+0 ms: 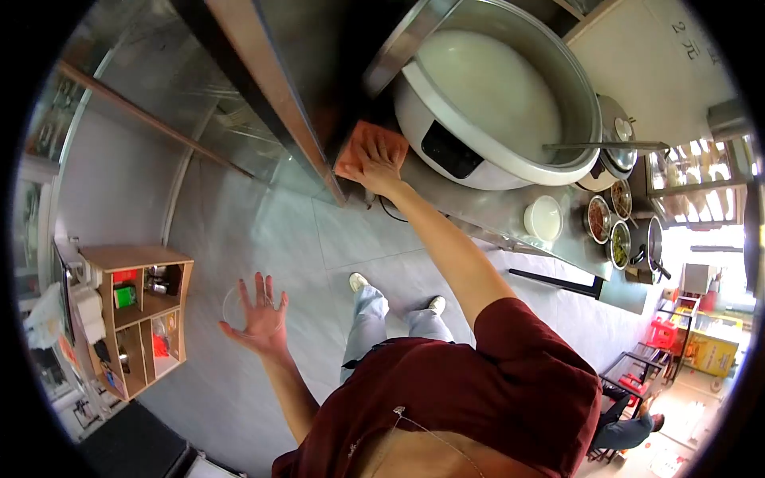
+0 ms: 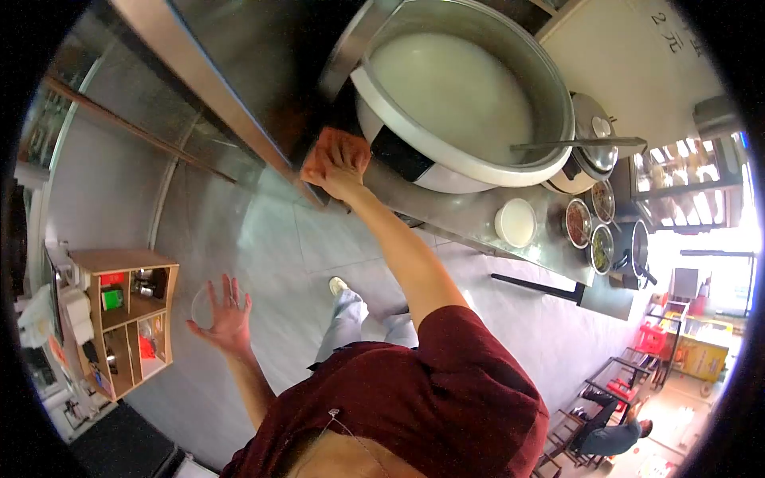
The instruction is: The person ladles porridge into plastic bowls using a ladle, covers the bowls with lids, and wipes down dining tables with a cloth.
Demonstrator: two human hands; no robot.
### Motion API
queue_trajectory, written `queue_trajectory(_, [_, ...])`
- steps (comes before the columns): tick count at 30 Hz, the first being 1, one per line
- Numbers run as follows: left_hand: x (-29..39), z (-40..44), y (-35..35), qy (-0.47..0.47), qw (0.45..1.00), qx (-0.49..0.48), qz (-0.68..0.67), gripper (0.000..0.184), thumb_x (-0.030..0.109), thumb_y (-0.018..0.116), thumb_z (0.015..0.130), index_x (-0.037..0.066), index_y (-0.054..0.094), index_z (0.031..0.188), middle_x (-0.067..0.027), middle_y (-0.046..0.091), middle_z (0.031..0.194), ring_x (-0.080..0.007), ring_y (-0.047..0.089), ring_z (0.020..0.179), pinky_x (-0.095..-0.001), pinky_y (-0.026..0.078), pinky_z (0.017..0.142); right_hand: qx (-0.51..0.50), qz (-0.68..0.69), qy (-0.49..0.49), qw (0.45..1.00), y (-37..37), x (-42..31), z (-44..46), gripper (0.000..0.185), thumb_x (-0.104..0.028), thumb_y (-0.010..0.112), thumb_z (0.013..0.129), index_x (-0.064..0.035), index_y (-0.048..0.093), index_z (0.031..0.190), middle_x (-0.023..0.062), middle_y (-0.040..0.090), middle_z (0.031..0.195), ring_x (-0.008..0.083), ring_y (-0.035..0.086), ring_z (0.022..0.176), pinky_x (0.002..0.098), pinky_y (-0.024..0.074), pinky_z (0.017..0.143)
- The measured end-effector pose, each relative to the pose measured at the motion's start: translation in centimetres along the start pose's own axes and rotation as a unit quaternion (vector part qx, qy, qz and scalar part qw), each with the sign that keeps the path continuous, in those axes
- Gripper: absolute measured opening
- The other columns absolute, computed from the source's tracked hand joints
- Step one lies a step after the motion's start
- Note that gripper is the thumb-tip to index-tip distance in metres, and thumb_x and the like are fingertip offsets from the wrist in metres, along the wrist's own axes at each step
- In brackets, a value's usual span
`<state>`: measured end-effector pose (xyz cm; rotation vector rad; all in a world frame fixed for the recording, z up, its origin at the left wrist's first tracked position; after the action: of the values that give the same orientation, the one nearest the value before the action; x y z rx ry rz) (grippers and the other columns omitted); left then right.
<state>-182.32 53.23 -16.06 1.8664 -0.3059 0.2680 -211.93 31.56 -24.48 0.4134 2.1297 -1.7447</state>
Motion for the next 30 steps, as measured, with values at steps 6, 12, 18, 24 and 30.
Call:
queue_trajectory(6, [-2.5,0.9,1.9,-0.036,0.998,-0.035,0.04,0.093,0.072,0.048,0.07,0.021,0.021,0.143,-0.0143,0.024,0.144,-0.0294,0.022,0.132,-0.0553,0.031,0.094,-0.031,0.028,-0.045,0.998,-1.3,0.0,0.5,0.076,-0.059,0.042,0.083,-0.018,0.021,0.144,0.0148,0.004,0.151,0.0344,0.004,0.138,0.0554,0.0071,0.107])
queue_trajectory(12, [-7.9,-0.3,4.4,-0.087,0.988,-0.101,0.078,0.094,0.073,0.049,0.069,0.022,0.02,0.143,-0.0143,0.025,0.144,-0.0299,0.024,0.132,-0.0544,0.033,0.094,0.142,-0.171,-0.119,0.968,-1.2,0.0,-10.9,0.064,-0.026,0.056,0.08,-0.0027,0.033,0.135,0.0182,0.018,0.146,0.0326,0.016,0.136,0.0555,0.0177,0.106])
queue_trajectory(18, [-22.3,-3.5,9.2,-0.219,0.941,-0.189,0.173,0.094,0.067,0.055,0.07,0.021,0.017,0.144,-0.014,0.029,0.143,-0.028,0.028,0.131,-0.0536,0.036,0.094,0.045,0.227,0.038,0.972,1.1,10.8,-30.8,0.051,-0.022,0.055,0.083,-0.0075,0.04,0.129,0.0165,0.034,0.137,0.0332,0.039,0.124,0.0429,0.0415,0.094])
queue_trajectory(24, [-39.2,-8.4,16.0,-0.181,0.793,-0.314,0.49,0.098,0.057,0.066,0.067,0.018,0.018,0.143,-0.0122,0.028,0.143,-0.0246,0.03,0.127,-0.0396,0.035,0.094,0.182,0.268,0.251,0.912,-4.1,27.4,-46.9,0.03,-0.022,0.054,0.083,-0.0037,0.059,0.106,0.016,0.063,0.099,0.0331,0.063,0.079,0.0406,0.0491,0.071])
queue_trajectory(30, [-50.9,-8.6,21.3,0.186,0.462,-0.483,0.72,0.103,0.048,0.076,0.061,0.007,0.022,0.139,-0.0236,0.029,0.137,-0.0372,0.029,0.126,-0.0489,0.027,0.101,0.308,0.403,0.302,0.807,-9.7,34.7,-53.1,0.026,-0.018,0.051,0.086,-0.0003,0.059,0.103,0.0133,0.064,0.085,0.0199,0.063,0.069,0.0307,0.0485,0.059])
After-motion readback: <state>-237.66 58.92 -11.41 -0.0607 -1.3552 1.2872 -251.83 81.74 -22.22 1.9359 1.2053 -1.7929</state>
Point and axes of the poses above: each hand's wrist, its own z-axis towards the middle knuckle, its own y-axis out of the palm, x = y × z, the point moved 9 cm from there along z, towards the middle knuckle
